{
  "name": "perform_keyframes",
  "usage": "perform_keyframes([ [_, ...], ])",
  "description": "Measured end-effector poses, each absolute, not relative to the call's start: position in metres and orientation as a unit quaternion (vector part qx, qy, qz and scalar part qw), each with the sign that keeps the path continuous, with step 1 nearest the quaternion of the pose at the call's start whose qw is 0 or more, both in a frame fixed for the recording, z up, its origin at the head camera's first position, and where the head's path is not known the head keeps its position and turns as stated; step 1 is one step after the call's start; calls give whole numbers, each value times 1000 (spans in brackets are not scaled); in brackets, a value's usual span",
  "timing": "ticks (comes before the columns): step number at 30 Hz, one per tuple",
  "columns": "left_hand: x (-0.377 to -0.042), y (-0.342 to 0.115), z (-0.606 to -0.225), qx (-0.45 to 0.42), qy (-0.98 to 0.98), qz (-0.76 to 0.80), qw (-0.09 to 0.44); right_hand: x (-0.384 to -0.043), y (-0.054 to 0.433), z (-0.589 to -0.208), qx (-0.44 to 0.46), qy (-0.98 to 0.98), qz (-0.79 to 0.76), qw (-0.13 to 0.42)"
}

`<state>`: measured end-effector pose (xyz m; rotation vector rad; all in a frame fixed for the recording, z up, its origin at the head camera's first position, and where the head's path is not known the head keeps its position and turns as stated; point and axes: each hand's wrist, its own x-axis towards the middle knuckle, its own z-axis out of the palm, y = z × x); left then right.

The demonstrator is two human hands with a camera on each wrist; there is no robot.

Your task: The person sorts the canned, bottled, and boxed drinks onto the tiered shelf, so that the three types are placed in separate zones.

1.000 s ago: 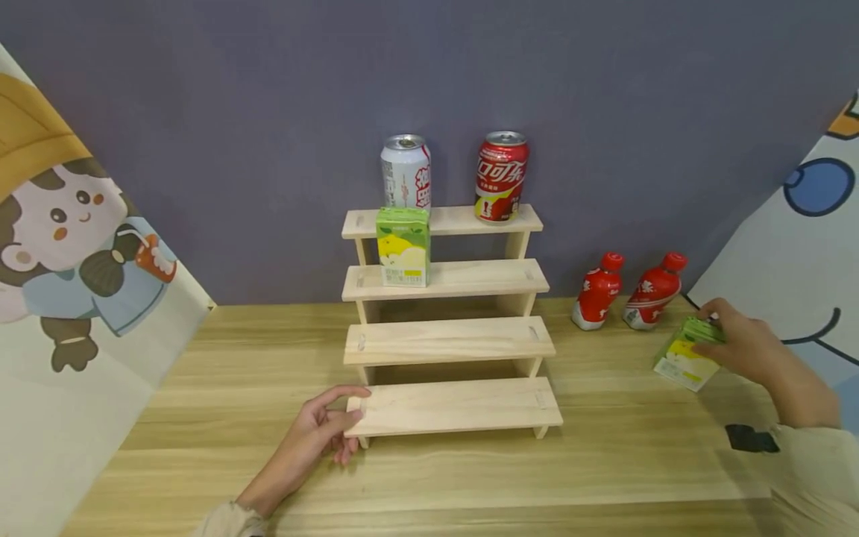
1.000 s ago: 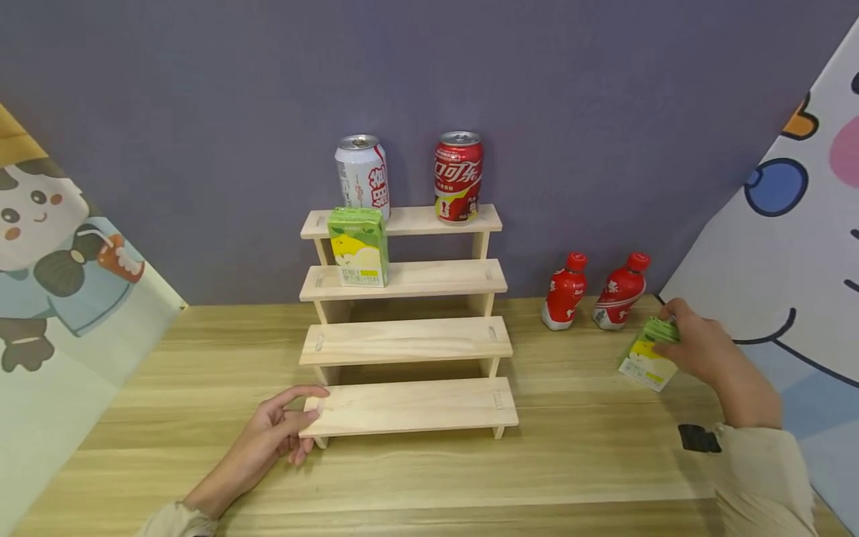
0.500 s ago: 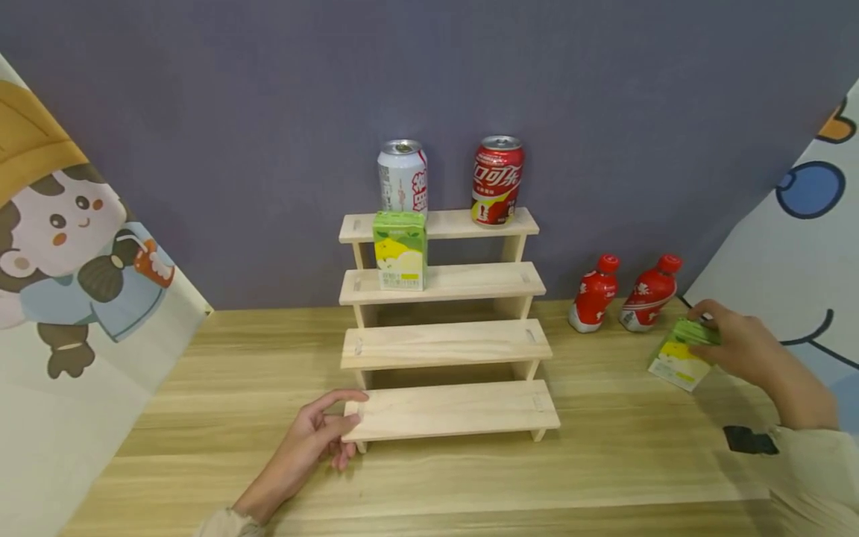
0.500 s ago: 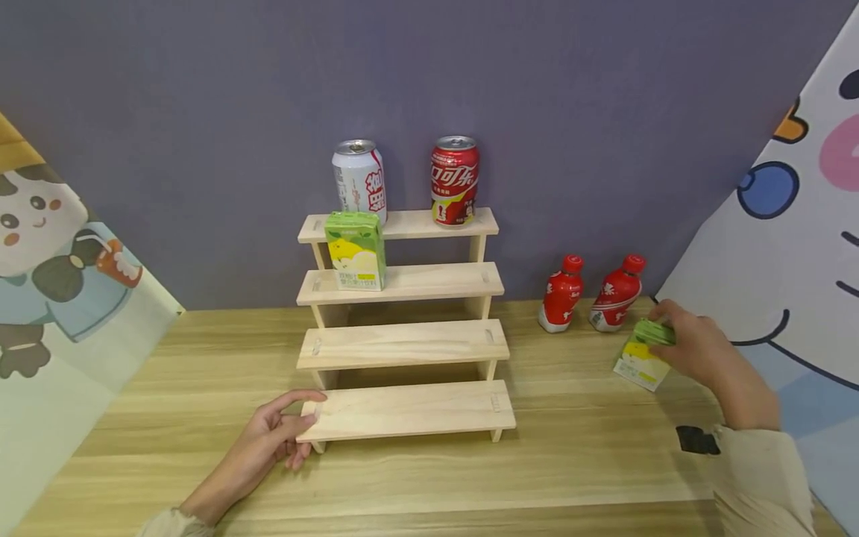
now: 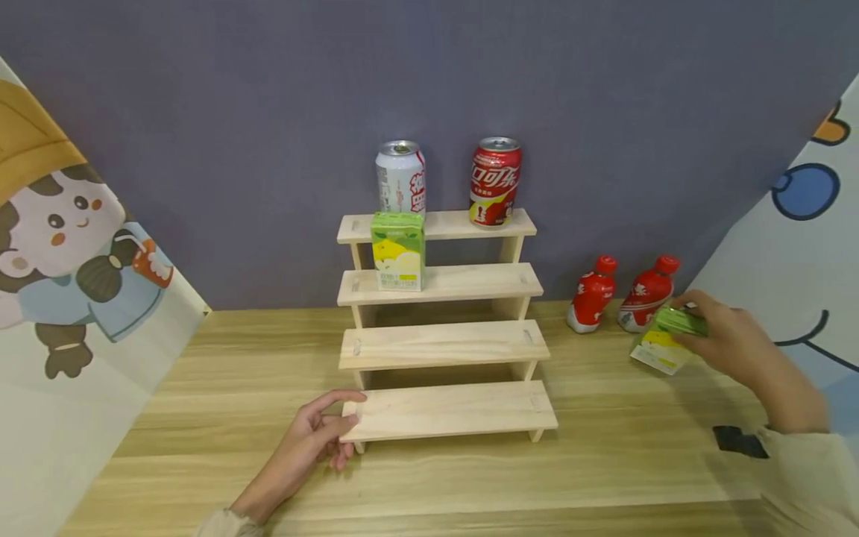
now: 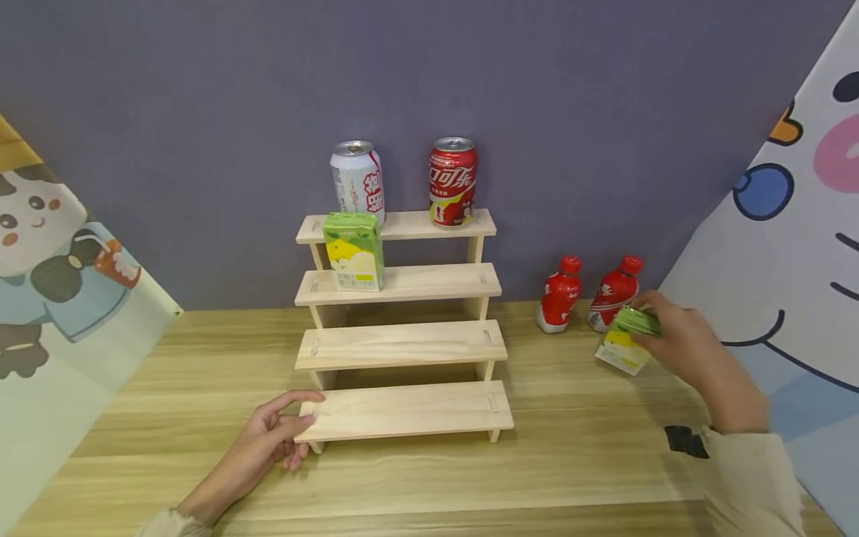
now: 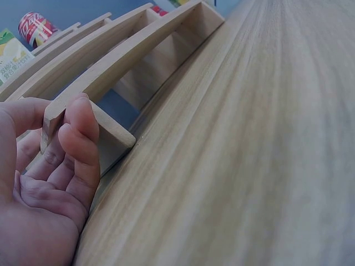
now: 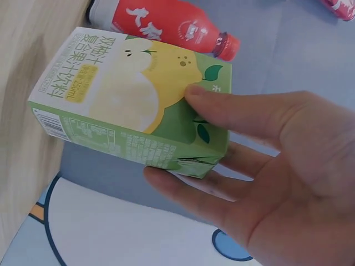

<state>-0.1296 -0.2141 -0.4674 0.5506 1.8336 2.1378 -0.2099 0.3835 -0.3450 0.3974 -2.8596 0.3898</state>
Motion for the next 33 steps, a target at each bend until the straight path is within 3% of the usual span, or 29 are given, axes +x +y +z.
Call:
perform_keyframes([
  [33,-128,-215,-469,188,635,737,137,-187,290,-288,270,-915,140,265],
])
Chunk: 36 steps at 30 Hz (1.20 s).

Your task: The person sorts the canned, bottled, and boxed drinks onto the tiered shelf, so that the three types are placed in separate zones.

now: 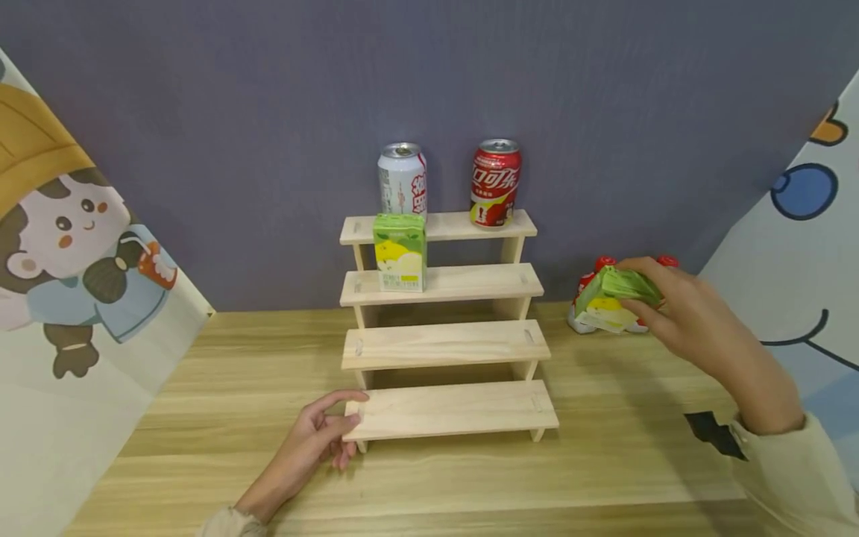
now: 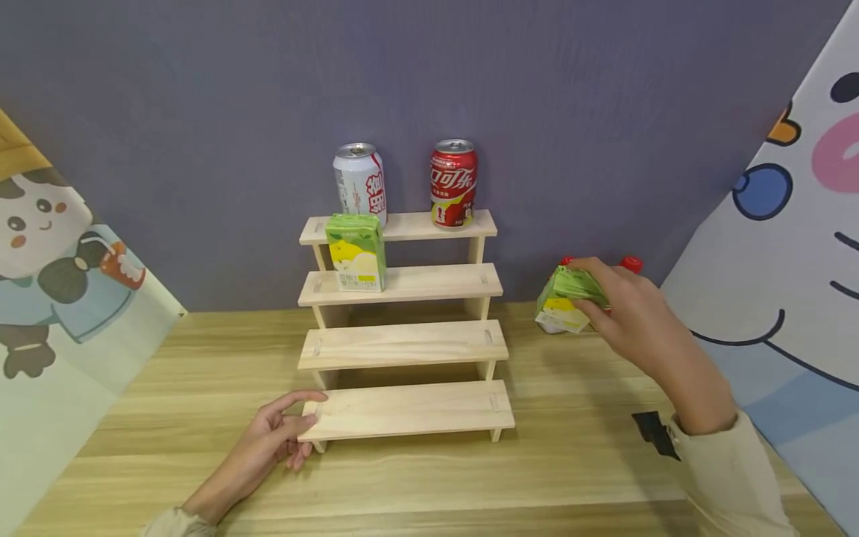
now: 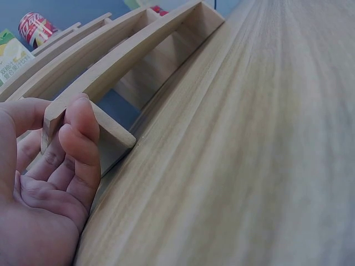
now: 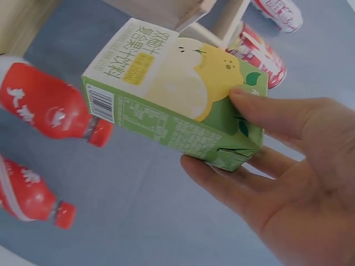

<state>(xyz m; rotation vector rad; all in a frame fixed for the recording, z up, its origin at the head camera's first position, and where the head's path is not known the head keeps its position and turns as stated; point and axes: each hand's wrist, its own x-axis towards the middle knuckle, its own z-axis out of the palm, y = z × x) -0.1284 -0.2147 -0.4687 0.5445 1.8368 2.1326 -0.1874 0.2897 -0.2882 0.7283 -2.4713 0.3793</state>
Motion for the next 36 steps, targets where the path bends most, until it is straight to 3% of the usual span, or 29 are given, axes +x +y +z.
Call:
perform_keyframes([
  [22,-129,-215,-469,181,634,738,144,-201,227,-243,361,-858,186,314],
  [29,-128,-218,-468,179,642,732,141,-219,210,-237,380,-846,212,309],
  [36,-129,-216,-469,189,631,739,142,-237,195,-234,376,-851,248,269],
])
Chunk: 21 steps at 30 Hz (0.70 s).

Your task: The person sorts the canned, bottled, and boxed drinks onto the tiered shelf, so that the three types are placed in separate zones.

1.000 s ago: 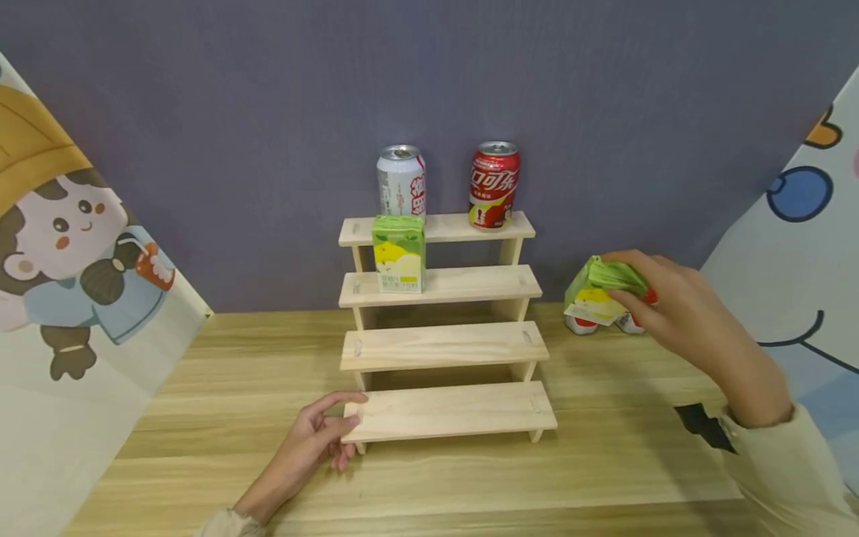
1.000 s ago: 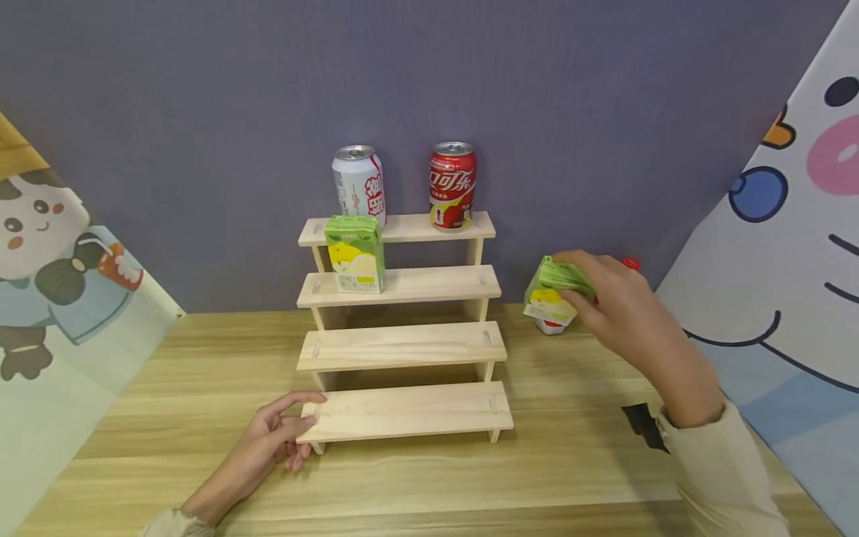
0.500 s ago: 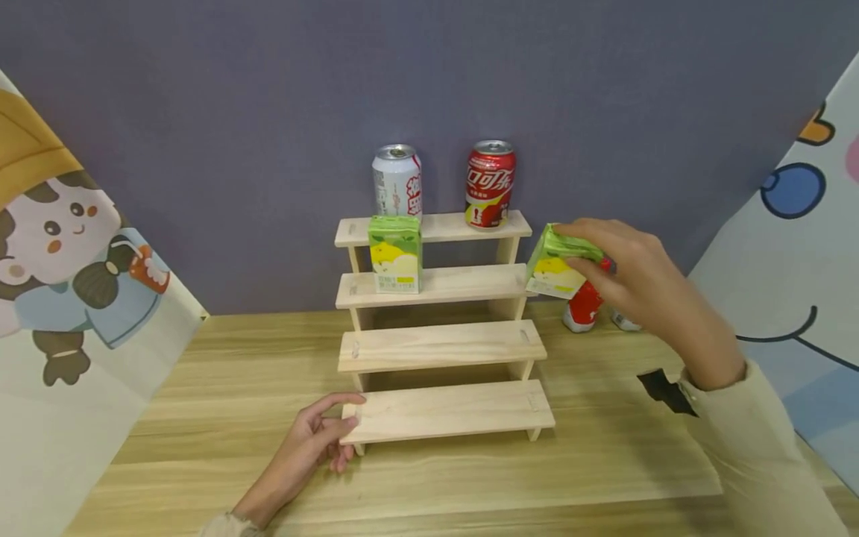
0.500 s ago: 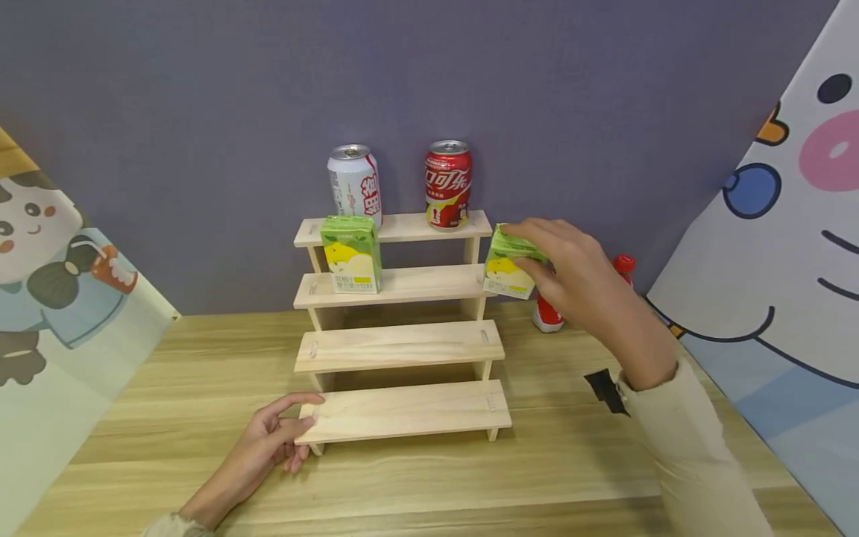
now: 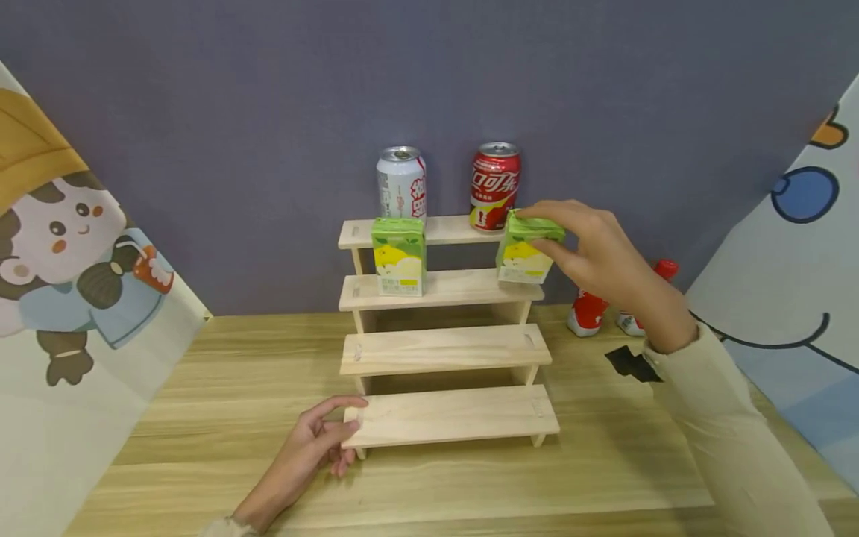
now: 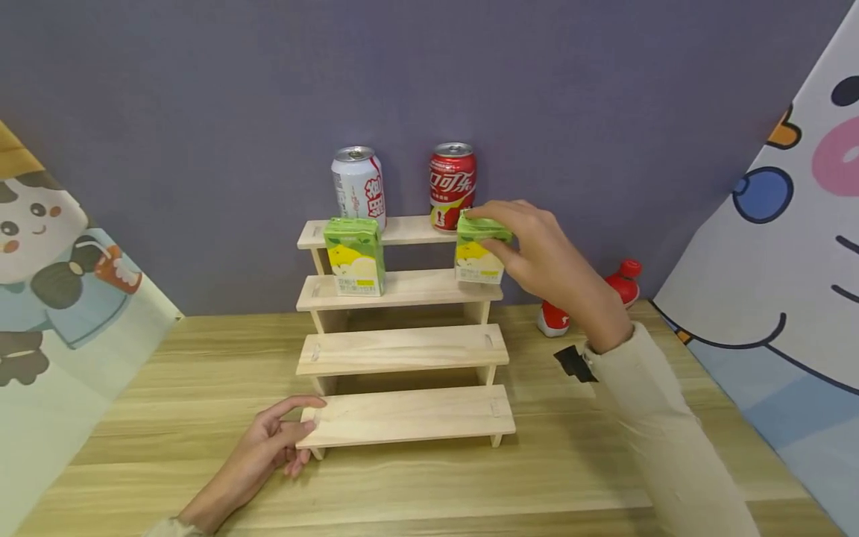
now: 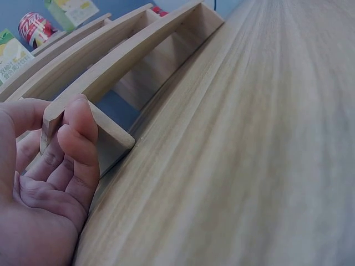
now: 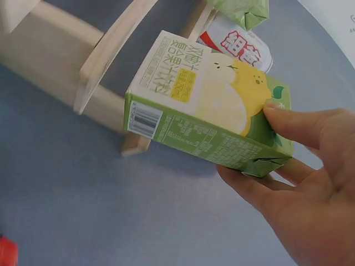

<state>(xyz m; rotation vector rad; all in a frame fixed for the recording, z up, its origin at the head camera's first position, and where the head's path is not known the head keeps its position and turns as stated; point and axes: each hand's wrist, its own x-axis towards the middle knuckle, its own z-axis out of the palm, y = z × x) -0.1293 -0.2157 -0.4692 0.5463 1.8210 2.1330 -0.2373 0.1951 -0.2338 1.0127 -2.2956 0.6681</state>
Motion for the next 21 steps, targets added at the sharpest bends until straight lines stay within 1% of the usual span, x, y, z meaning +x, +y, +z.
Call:
perform_keyframes([
  [9,-133,-212,-472,204,619,746,138,-259,180,-233,377,-856,275,222],
  [16,-131,-214,-471,195,622,746,139,-274,170,-243,364,-865,310,152],
  [21,-130,-215,-471,191,625,744,139,-278,167,-252,362,-859,330,151],
])
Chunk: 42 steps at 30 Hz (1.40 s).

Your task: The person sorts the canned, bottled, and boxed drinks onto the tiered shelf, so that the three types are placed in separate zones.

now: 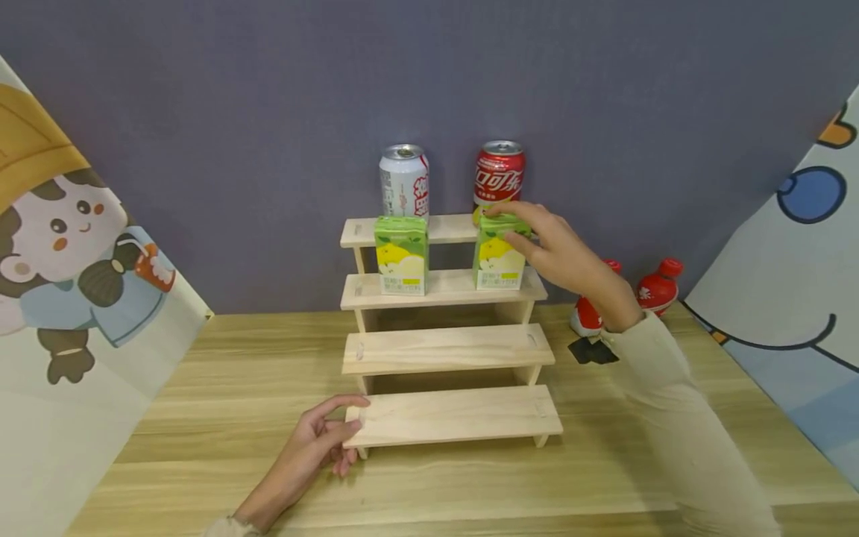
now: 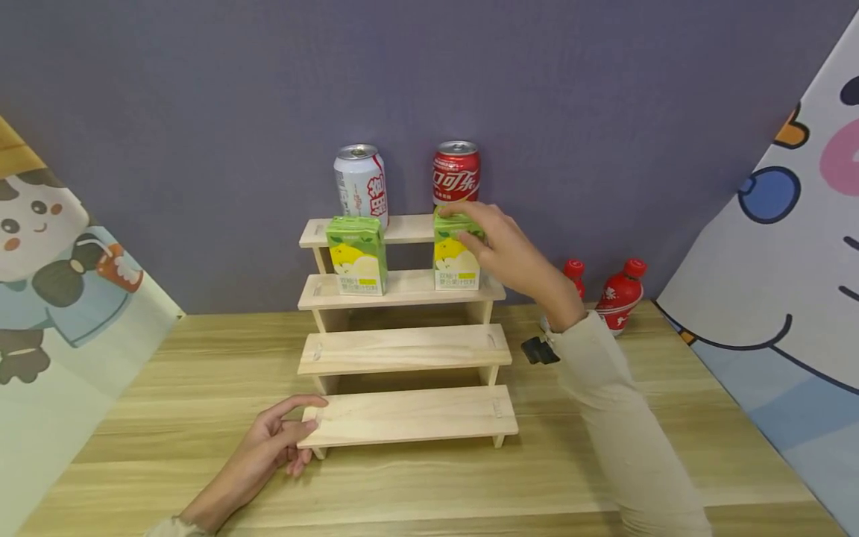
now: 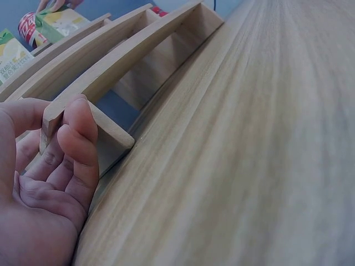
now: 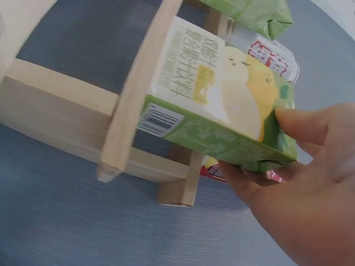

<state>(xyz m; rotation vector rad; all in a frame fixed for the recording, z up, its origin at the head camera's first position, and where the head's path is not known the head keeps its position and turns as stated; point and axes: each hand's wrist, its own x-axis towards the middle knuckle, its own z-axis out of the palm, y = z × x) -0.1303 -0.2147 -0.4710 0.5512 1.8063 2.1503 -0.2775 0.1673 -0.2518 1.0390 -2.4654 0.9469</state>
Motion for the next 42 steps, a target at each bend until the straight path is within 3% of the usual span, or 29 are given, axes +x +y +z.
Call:
perform_keyframes([
  [10,-133,-213,-470,197,629,739,138,-273,166,-264,341,-846,337,231],
  [20,-131,-213,-468,183,638,735,138,-275,165,-270,344,-833,349,258],
  [28,-130,-214,-470,176,641,734,135,-267,161,-280,315,-824,335,332],
  [42,-129,-214,-470,182,634,738,142,-252,167,-291,315,-820,317,358],
])
